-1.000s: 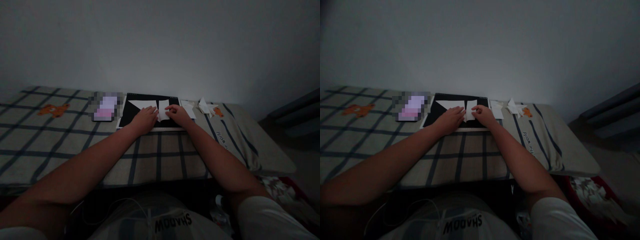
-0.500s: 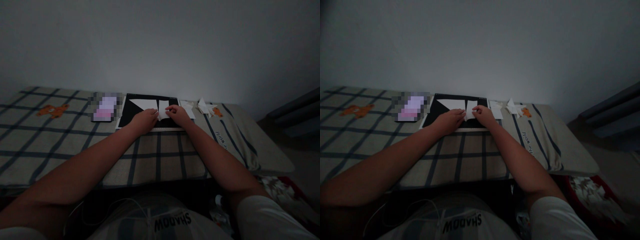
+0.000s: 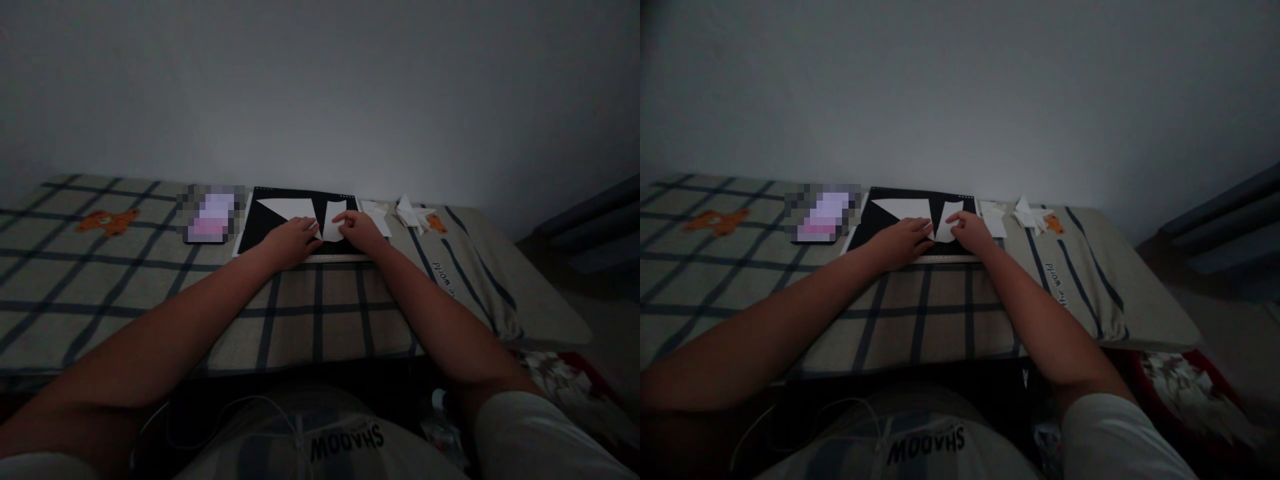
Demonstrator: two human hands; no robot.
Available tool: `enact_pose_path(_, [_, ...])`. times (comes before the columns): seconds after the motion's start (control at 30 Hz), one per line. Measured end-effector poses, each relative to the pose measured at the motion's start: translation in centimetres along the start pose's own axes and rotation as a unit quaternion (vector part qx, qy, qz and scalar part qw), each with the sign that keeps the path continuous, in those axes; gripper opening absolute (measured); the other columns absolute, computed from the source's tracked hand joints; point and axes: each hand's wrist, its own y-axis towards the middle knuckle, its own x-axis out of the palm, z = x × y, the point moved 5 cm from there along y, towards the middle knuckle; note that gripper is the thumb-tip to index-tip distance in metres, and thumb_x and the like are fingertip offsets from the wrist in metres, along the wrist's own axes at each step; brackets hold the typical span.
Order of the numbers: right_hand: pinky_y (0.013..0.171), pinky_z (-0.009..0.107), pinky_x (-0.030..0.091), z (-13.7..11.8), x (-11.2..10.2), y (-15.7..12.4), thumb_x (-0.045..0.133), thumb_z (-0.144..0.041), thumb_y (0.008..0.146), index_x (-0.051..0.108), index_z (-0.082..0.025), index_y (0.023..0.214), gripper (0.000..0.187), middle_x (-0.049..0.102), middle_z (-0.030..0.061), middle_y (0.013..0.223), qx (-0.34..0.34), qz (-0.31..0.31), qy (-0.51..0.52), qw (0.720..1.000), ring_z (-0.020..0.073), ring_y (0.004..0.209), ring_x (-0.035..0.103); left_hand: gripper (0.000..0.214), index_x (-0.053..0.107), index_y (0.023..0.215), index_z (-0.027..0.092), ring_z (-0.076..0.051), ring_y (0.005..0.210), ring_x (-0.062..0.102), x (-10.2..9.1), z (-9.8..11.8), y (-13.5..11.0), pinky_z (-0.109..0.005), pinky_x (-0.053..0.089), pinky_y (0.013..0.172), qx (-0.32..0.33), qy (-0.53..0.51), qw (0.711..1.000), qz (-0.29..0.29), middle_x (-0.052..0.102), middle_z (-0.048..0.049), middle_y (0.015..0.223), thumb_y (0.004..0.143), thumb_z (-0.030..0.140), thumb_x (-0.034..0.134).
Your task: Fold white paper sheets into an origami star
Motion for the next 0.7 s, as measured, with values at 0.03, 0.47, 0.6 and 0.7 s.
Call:
enact_pose_path(0.03, [0.058,0.028,0.033,0.1,-0.1,0.0,0.055,-0.014,0.071,0.073,-0.017,0.095,0.030,0.049,-0.0048,0.056,0.003,0.006,0.004,1.000,0.0131,0.055,0.041,0.048,0.051,0.139,0.015,-0.025,0.133,0.046,0.1,0.0,0.0,-0.037,0.034,0.111,-0.003,0.002,1.000,-0.002,0.050,-0.0133,0.145,0.102,0.040,0.036])
enact_pose_path(0.47, [0.070,0.030,0.044,0.3,-1.0,0.1,0.057,-0.016,0.077,0.071,-0.014,0.100,0.027,0.063,0.0005,0.071,-0.020,0.056,0.032,0.998,0.0156,0.067,0.056,0.051,0.048,0.145,0.019,-0.029,0.141,0.039,0.3,-0.6,-0.1,-0.046,0.029,0.114,-0.005,0.003,1.000,-0.005,0.043,-0.0161,0.152,0.102,0.044,0.035])
enact_pose_path(0.6, [0.073,0.032,0.046,0.5,-1.4,0.3,0.056,-0.019,0.080,0.072,-0.014,0.097,0.024,0.069,0.0048,0.080,-0.008,0.083,0.076,0.994,0.0172,0.073,0.060,0.046,0.055,0.140,0.023,-0.031,0.142,0.037,0.0,-0.6,-0.1,-0.050,0.029,0.114,0.006,-0.019,1.000,-0.005,0.041,-0.0135,0.154,0.102,0.043,0.036])
enact_pose_path(0.7, [0.077,0.032,0.048,0.1,-1.4,0.2,0.058,-0.023,0.081,0.073,-0.015,0.096,0.023,0.073,0.0068,0.091,-0.030,0.094,0.134,0.986,0.0171,0.080,0.063,0.043,0.060,0.134,0.023,-0.029,0.141,0.039,-0.7,-1.2,0.0,-0.051,0.028,0.115,-0.010,-0.074,0.996,0.052,0.045,-0.0104,0.152,0.101,0.041,0.041])
